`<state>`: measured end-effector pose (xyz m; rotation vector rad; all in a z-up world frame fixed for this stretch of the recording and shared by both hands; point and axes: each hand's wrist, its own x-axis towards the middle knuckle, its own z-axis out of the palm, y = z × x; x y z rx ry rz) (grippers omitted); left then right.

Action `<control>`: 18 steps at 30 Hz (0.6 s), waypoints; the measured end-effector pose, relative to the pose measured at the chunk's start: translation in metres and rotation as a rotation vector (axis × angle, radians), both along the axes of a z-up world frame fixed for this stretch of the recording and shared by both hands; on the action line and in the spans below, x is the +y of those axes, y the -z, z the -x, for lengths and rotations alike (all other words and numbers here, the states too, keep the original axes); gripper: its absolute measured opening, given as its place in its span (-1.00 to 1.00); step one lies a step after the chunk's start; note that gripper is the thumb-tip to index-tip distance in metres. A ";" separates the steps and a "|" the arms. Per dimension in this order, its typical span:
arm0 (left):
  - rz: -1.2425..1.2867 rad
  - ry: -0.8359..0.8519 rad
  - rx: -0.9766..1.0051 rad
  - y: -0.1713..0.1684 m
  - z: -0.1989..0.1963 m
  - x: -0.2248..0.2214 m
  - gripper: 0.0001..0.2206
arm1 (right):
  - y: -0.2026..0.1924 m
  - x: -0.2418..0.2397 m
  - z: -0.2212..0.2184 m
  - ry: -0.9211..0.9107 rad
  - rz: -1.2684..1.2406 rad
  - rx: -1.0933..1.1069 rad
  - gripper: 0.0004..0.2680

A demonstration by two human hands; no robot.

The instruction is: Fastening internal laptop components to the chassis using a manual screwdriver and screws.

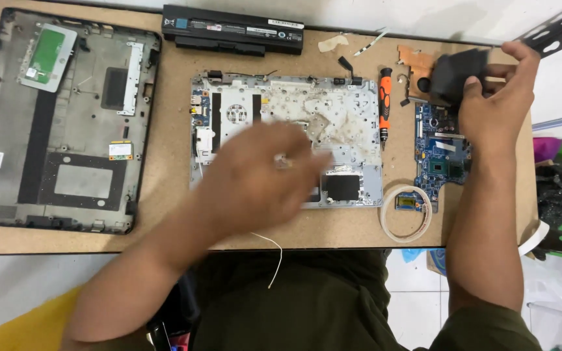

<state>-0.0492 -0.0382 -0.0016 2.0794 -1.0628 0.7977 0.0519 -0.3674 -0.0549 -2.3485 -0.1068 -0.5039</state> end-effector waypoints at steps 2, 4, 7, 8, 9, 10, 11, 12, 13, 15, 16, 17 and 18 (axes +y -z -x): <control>0.057 0.092 -0.030 -0.036 0.032 -0.006 -0.88 | -0.003 0.005 0.001 0.013 0.092 -0.061 -0.68; 0.116 0.180 -0.051 -0.054 0.060 -0.007 -0.82 | -0.010 0.017 0.006 0.015 0.184 -0.112 -0.65; -0.012 0.531 0.395 -0.057 0.085 -0.001 -0.80 | -0.010 0.042 0.010 -0.255 0.324 -0.480 -0.84; -0.023 0.503 0.405 -0.057 0.085 -0.002 -0.81 | 0.003 0.045 0.009 -0.311 0.270 -0.286 -0.92; -0.024 0.481 0.412 -0.057 0.083 -0.004 -0.82 | 0.014 0.043 0.008 -0.370 0.233 -0.092 -0.81; -0.023 0.470 0.415 -0.057 0.083 -0.006 -0.82 | 0.011 0.051 0.008 -0.381 0.231 -0.091 -0.81; -0.026 0.451 0.427 -0.057 0.082 -0.007 -0.83 | 0.008 0.058 0.011 -0.270 0.304 0.103 -0.78; -0.028 0.432 0.440 -0.056 0.082 -0.009 -0.83 | 0.005 0.065 0.014 -0.161 0.377 0.298 -0.72; -0.030 0.432 0.443 -0.057 0.080 -0.009 -0.83 | 0.007 0.063 0.012 -0.161 0.375 0.300 -0.72; -0.032 0.398 0.477 -0.057 0.082 -0.009 -0.80 | 0.015 0.059 0.012 -0.172 0.368 0.288 -0.69; -0.024 0.393 0.496 -0.056 0.081 -0.011 -0.80 | 0.023 0.054 0.012 -0.182 0.370 0.306 -0.69; -0.024 0.379 0.510 -0.057 0.078 -0.012 -0.78 | 0.028 0.047 0.009 -0.212 0.360 0.231 -0.67; -0.023 0.365 0.525 -0.058 0.074 -0.014 -0.75 | 0.032 0.041 0.007 -0.242 0.348 0.156 -0.65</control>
